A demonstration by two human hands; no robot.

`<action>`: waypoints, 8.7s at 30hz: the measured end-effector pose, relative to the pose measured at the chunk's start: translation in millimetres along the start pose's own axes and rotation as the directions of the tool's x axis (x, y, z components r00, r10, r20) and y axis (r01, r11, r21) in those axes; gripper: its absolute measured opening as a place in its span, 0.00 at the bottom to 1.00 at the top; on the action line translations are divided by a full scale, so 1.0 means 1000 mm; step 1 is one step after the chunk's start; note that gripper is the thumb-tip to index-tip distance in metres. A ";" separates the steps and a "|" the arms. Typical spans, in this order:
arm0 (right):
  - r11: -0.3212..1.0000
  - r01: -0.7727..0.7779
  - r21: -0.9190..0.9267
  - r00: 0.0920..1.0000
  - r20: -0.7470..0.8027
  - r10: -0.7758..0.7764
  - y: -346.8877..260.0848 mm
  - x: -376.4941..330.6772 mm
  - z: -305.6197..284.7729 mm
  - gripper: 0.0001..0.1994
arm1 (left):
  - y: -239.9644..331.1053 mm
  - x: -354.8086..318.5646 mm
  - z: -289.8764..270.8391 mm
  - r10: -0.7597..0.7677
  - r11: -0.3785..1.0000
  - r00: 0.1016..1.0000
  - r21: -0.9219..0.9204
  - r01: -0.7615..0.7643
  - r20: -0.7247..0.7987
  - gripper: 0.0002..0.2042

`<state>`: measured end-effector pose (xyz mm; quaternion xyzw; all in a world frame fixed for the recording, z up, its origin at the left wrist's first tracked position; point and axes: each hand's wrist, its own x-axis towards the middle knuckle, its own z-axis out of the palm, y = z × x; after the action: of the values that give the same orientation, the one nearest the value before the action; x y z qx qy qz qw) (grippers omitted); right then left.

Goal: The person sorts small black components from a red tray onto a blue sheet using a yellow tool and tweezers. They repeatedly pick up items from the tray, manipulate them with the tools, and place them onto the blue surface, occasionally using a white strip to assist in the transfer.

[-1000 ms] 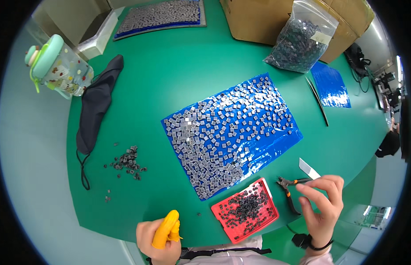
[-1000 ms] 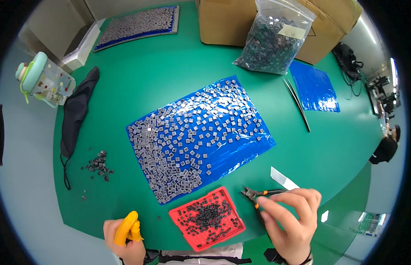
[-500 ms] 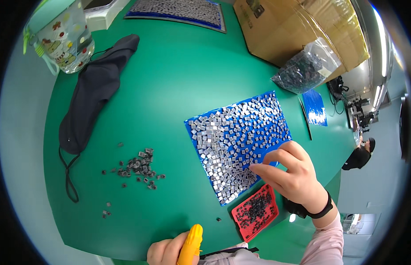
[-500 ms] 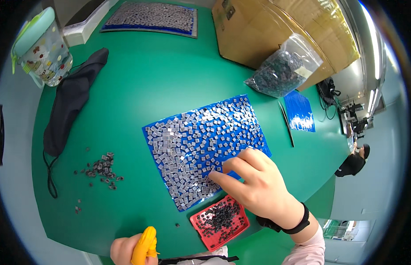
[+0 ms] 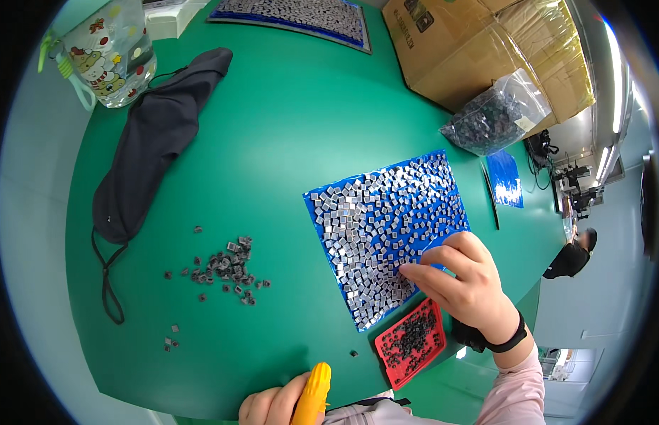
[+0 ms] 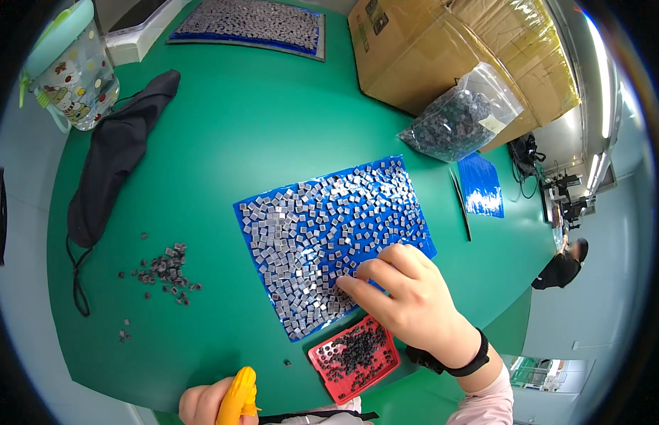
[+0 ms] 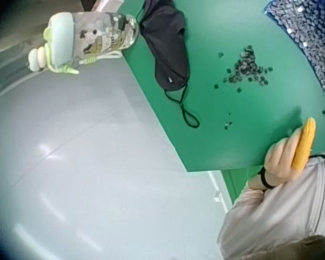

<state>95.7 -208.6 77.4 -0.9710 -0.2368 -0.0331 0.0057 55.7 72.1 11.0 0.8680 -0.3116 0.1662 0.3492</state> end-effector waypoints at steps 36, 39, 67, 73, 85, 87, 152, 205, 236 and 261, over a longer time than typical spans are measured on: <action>0.998 -0.058 0.012 0.998 0.010 0.058 0.000 -0.005 -0.006 0.14 | -0.001 0.004 0.001 0.043 0.999 0.999 0.032 -0.043 -0.016 0.09; 0.997 -0.076 0.010 0.997 0.003 0.076 0.000 -0.007 -0.009 0.14 | 0.001 0.003 0.001 0.031 0.999 0.999 0.041 -0.030 -0.015 0.09; 0.605 -0.675 0.422 0.507 -0.330 0.796 -0.004 -0.203 0.042 0.06 | -0.063 0.111 -0.052 -0.342 0.907 0.862 0.370 0.199 0.374 0.12; 0.577 -0.667 0.471 0.462 -0.347 0.816 -0.002 -0.203 0.050 0.06 | -0.045 0.106 -0.040 -0.350 0.912 0.847 0.350 0.211 0.400 0.12; 0.582 -0.683 0.442 0.455 -0.366 0.812 -0.004 -0.200 0.049 0.08 | 0.022 0.085 -0.018 -0.385 0.922 0.781 0.167 0.349 0.493 0.10; 0.570 -0.683 0.457 0.451 -0.349 0.821 -0.004 -0.201 0.048 0.07 | 0.032 0.082 -0.018 -0.406 0.905 0.755 0.109 0.412 0.516 0.12; 0.662 -0.428 0.615 0.781 -0.117 0.613 -0.082 -0.124 0.005 0.24 | 0.060 -0.001 0.035 -0.335 -0.060 0.764 -0.822 0.567 0.552 0.15; 0.833 -0.308 0.459 0.829 -0.300 0.472 -0.086 -0.121 0.010 0.23 | 0.036 -0.001 0.067 0.103 0.204 0.947 -0.938 0.280 0.305 0.08; 0.844 -0.277 0.459 0.836 -0.318 0.447 -0.087 -0.125 0.011 0.25 | 0.042 0.013 0.049 0.111 0.256 0.888 -0.876 0.408 0.446 0.01; 0.784 -0.289 0.549 0.802 -0.309 0.512 -0.084 -0.124 0.013 0.24 | 0.044 0.026 0.028 -0.066 0.342 0.832 -0.771 0.537 0.550 0.07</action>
<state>-52.4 -191.0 56.1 -0.9330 -0.0119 -0.1916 0.3043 48.5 16.5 26.3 0.5921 -0.2460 -0.2929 0.7093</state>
